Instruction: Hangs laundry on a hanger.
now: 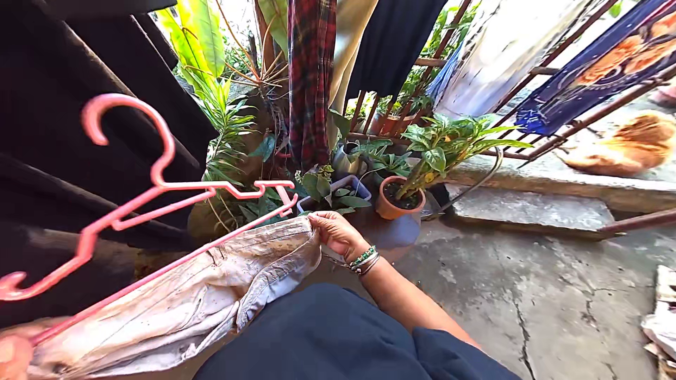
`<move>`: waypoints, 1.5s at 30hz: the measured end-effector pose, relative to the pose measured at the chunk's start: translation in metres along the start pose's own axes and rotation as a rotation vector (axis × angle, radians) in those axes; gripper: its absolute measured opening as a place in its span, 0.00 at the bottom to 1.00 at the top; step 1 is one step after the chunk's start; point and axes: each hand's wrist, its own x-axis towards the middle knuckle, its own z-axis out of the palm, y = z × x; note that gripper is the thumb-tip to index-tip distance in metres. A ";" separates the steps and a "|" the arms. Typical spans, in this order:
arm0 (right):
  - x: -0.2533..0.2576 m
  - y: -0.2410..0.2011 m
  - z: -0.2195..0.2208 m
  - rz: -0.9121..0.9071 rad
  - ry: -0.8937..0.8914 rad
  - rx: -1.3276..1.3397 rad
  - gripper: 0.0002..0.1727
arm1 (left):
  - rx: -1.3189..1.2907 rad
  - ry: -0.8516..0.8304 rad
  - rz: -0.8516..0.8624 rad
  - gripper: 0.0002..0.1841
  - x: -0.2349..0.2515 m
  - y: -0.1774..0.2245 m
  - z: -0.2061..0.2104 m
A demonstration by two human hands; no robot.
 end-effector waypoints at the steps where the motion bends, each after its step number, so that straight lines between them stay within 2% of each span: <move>1: -0.001 0.000 0.001 0.024 -0.036 0.030 0.12 | -0.020 -0.040 -0.022 0.16 -0.001 -0.003 0.002; 6: -0.007 -0.005 0.003 0.027 -0.211 0.076 0.10 | -0.048 -0.055 -0.080 0.15 -0.008 -0.011 0.014; 11: -0.010 -0.008 0.003 -0.049 -0.221 0.033 0.13 | -0.012 -0.089 -0.066 0.13 -0.010 -0.010 0.011; 19: -0.005 -0.002 -0.004 -0.026 -0.360 0.183 0.13 | -0.016 -0.192 -0.037 0.09 -0.011 -0.009 0.008; 24: -0.002 0.001 -0.009 -0.089 -0.435 0.150 0.12 | 0.015 -0.216 0.024 0.08 -0.011 -0.012 0.002; 30: -0.009 0.000 0.000 -0.145 -0.386 0.095 0.14 | -0.020 -0.103 0.008 0.10 -0.013 -0.013 0.005; 34: -0.010 -0.002 0.002 -0.132 -0.351 0.106 0.18 | -0.017 -0.140 0.028 0.10 -0.014 -0.014 0.001; 40: -0.009 -0.002 0.009 -0.151 -0.233 0.068 0.11 | 0.007 -0.233 0.067 0.08 -0.014 -0.011 -0.001; 45: -0.010 -0.003 0.010 -0.119 -0.193 0.078 0.10 | -0.004 -0.218 0.082 0.07 -0.017 -0.013 0.000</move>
